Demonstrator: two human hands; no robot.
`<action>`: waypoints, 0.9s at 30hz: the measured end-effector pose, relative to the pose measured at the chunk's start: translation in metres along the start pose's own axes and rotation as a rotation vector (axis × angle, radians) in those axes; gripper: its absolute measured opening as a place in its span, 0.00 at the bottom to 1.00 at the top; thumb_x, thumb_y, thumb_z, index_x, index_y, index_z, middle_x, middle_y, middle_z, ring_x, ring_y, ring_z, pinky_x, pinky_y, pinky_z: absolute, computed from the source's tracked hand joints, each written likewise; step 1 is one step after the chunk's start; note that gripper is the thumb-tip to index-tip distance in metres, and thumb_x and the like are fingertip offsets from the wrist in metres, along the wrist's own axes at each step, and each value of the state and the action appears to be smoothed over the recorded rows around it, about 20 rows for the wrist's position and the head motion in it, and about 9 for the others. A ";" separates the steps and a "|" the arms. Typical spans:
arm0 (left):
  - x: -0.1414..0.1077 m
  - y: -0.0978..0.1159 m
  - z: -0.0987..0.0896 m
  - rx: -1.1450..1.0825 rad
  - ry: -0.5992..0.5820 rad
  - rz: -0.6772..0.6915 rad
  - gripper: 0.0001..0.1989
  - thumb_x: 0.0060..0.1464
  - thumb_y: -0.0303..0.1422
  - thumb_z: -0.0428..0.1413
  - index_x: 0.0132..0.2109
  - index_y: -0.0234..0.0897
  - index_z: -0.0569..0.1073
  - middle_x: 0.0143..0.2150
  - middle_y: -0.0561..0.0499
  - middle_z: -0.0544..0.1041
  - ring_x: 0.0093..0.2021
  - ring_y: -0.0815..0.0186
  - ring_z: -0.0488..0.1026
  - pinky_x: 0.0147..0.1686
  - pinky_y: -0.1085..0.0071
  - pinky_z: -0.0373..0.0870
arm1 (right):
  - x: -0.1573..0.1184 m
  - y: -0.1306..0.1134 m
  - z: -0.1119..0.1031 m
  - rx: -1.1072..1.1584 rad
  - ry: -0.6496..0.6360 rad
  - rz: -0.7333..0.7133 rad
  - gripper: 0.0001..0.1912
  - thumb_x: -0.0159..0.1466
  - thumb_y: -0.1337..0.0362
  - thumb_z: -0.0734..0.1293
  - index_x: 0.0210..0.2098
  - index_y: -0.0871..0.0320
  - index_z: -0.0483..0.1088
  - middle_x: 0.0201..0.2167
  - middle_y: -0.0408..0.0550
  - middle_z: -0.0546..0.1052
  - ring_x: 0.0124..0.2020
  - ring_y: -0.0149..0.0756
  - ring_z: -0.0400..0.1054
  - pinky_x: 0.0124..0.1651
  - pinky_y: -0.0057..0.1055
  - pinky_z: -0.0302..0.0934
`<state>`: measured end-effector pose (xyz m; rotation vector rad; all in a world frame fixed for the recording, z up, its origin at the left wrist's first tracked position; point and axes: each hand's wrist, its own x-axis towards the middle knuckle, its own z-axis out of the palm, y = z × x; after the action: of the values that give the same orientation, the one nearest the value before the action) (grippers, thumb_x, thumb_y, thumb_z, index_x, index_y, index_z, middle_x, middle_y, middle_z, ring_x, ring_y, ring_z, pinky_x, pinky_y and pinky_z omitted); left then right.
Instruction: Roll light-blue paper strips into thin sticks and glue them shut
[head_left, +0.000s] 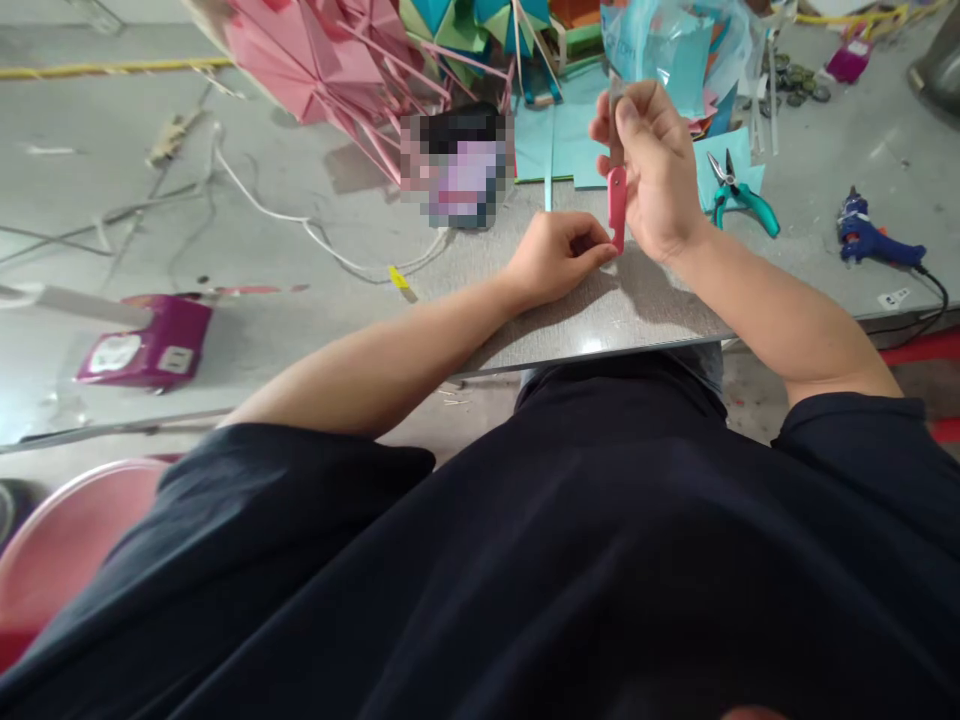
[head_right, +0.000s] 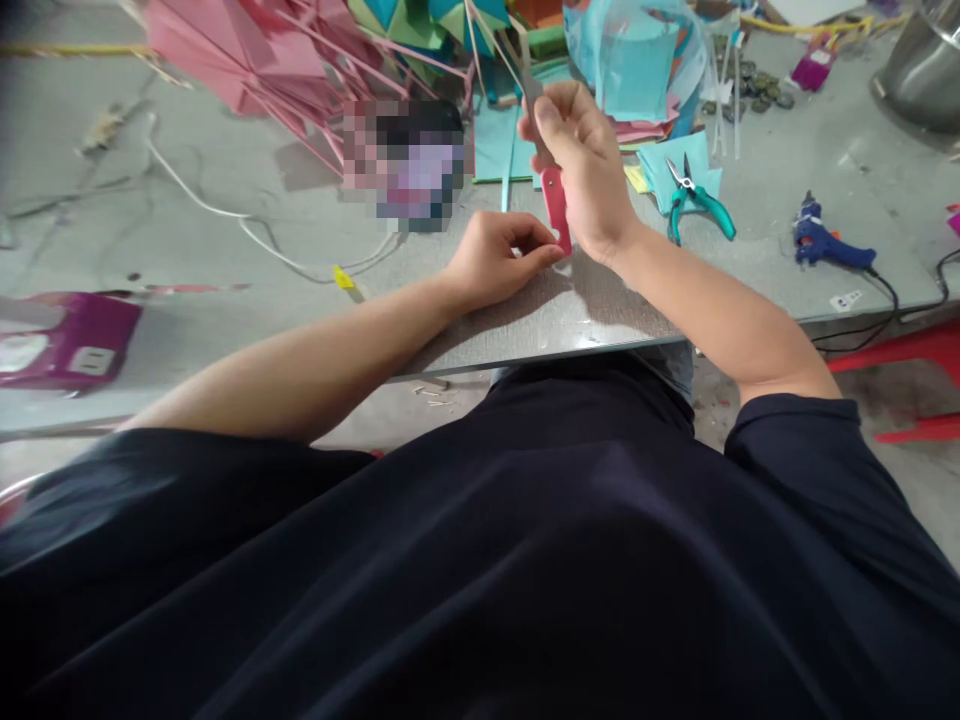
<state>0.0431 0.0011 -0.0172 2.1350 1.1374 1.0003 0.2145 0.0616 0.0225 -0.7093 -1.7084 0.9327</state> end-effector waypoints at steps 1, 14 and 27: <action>0.001 0.000 0.000 -0.031 -0.009 0.009 0.11 0.67 0.42 0.64 0.39 0.40 0.79 0.33 0.51 0.80 0.33 0.65 0.73 0.37 0.63 0.71 | -0.001 -0.001 0.001 0.042 0.021 0.022 0.36 0.72 0.19 0.62 0.44 0.46 0.62 0.44 0.43 0.72 0.51 0.36 0.66 0.45 0.37 0.62; -0.012 0.015 -0.055 0.355 0.228 0.202 0.15 0.77 0.48 0.53 0.60 0.47 0.73 0.59 0.42 0.80 0.56 0.55 0.74 0.53 0.52 0.76 | -0.034 -0.057 -0.043 -0.822 -0.338 -0.390 0.09 0.85 0.54 0.65 0.50 0.47 0.75 0.64 0.49 0.79 0.56 0.40 0.78 0.42 0.36 0.67; -0.104 0.066 -0.019 0.600 0.171 0.241 0.12 0.79 0.39 0.54 0.48 0.45 0.82 0.51 0.44 0.85 0.59 0.46 0.79 0.60 0.40 0.70 | -0.149 -0.087 -0.012 -1.050 -0.284 -0.567 0.25 0.90 0.66 0.49 0.57 0.60 0.78 0.61 0.52 0.85 0.52 0.32 0.83 0.50 0.31 0.73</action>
<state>0.0198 -0.1198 0.0035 2.7531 1.4235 1.0564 0.2696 -0.1023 0.0252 -0.6746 -2.4589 -0.3463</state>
